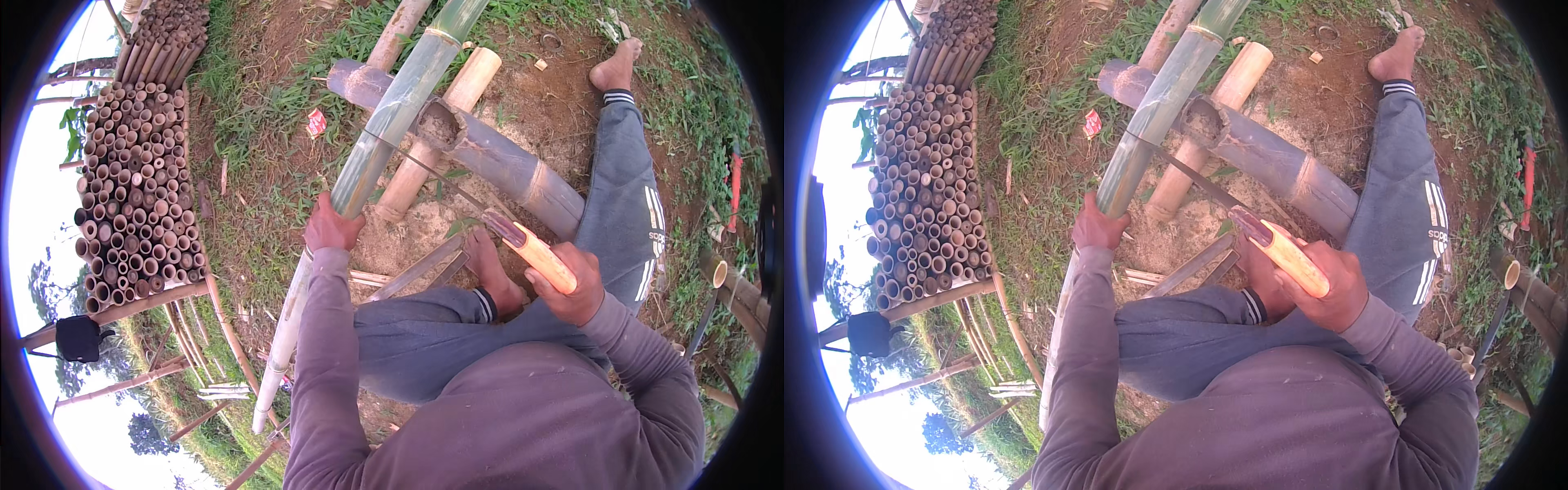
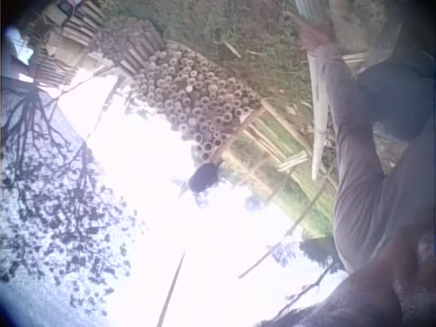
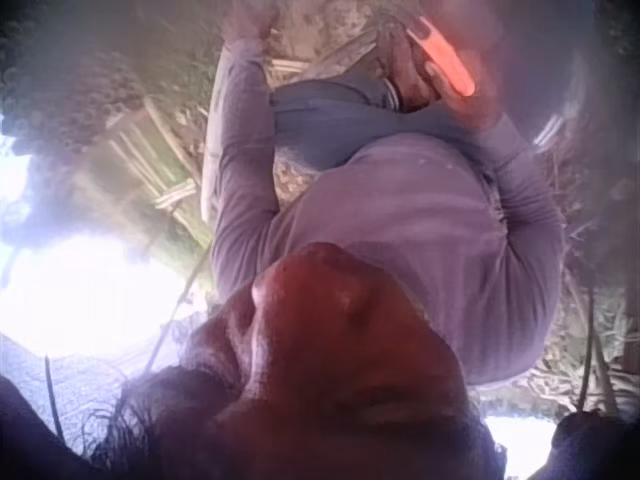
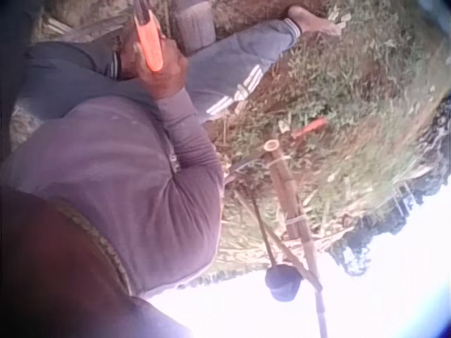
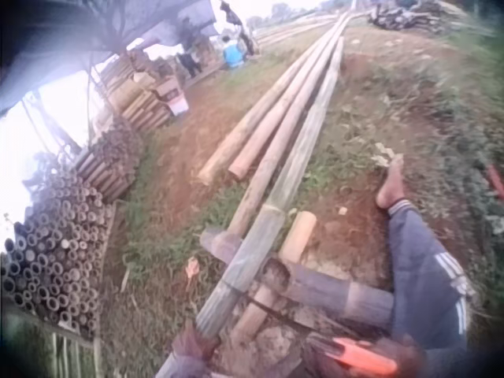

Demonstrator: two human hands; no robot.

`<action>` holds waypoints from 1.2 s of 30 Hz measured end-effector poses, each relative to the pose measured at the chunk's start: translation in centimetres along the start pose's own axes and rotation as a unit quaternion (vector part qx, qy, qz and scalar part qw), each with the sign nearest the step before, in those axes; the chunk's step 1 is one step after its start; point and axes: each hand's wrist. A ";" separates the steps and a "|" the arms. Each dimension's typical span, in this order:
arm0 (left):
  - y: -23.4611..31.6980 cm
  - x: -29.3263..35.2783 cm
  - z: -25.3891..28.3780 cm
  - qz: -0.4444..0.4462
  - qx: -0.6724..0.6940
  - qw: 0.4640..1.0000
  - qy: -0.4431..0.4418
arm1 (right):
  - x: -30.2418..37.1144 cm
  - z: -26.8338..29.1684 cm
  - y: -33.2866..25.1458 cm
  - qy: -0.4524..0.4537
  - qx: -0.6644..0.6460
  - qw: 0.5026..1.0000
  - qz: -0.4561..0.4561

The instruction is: The person uses a hand saw to cut long bamboo poles into shorter sections. They position each pole on a makeshift stand, saw through it, and then move the cut piece aside before repeating the process with another pole.

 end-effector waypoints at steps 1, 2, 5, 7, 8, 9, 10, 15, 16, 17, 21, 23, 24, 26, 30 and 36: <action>-0.1 0.1 0.0 0.007 -0.004 1.000 -0.007 | 0.1 0.0 -0.1 0.003 -0.001 1.000 0.002; 0.2 0.1 0.2 0.011 -0.008 1.000 -0.011 | -1.9 -1.3 0.7 -0.003 0.024 1.000 0.017; 0.9 -0.5 0.2 0.001 0.002 1.000 0.018 | -13.0 -7.6 2.8 0.005 -0.002 1.000 -0.003; 1.0 -0.6 0.3 -0.002 0.001 1.000 0.015 | -16.6 -9.0 0.8 -0.007 0.048 0.998 -0.037; 1.1 -0.6 0.6 0.002 -0.004 1.000 0.002 | -15.8 -8.8 1.2 -0.003 0.049 0.998 -0.039; 1.3 -0.7 0.9 0.004 -0.009 1.000 -0.010 | -13.9 -8.5 2.0 0.003 0.051 0.998 -0.041; 1.1 -1.0 1.5 0.000 -0.004 1.000 -0.001 | -12.4 -8.1 2.4 0.008 0.055 0.998 -0.036; 0.3 0.4 0.3 0.014 -0.015 1.000 -0.007 | -0.8 -0.4 0.1 -0.007 0.011 1.000 0.011; 0.3 0.4 0.3 0.012 -0.011 1.000 -0.004 | -0.2 -0.2 0.3 -0.003 0.011 1.000 0.028; 0.3 0.4 0.2 0.012 -0.006 1.000 -0.001 | -0.2 -0.2 0.4 0.000 0.010 0.999 0.045; 1.3 -0.1 0.2 0.003 -0.004 1.000 0.017 | -12.6 -8.2 3.5 -0.007 0.059 0.998 -0.029; 1.4 -0.2 -0.2 -0.007 -0.009 0.999 0.032 | -16.7 -11.0 2.2 0.010 0.069 0.997 -0.034; 1.3 -0.3 -0.3 -0.009 -0.010 0.999 0.038 | -16.4 -10.6 1.9 0.011 0.060 0.997 -0.039; 1.1 0.2 0.4 0.006 -0.014 1.000 0.010 | -13.7 -9.1 1.6 0.005 0.053 0.997 -0.055; 0.6 1.0 -0.2 0.016 0.001 1.000 0.015 | -1.8 -1.7 0.9 0.017 -0.032 0.999 -0.018; 1.7 1.2 -0.7 0.016 -0.014 0.998 0.060 | -8.6 -6.4 4.2 0.007 0.059 0.998 0.022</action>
Point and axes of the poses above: each hand's wrist, its own x-axis away from the middle knuckle, its own z-axis out of the back of the hand, y = z × x, and after that the axes turned 11 degrees about -x, right-handed
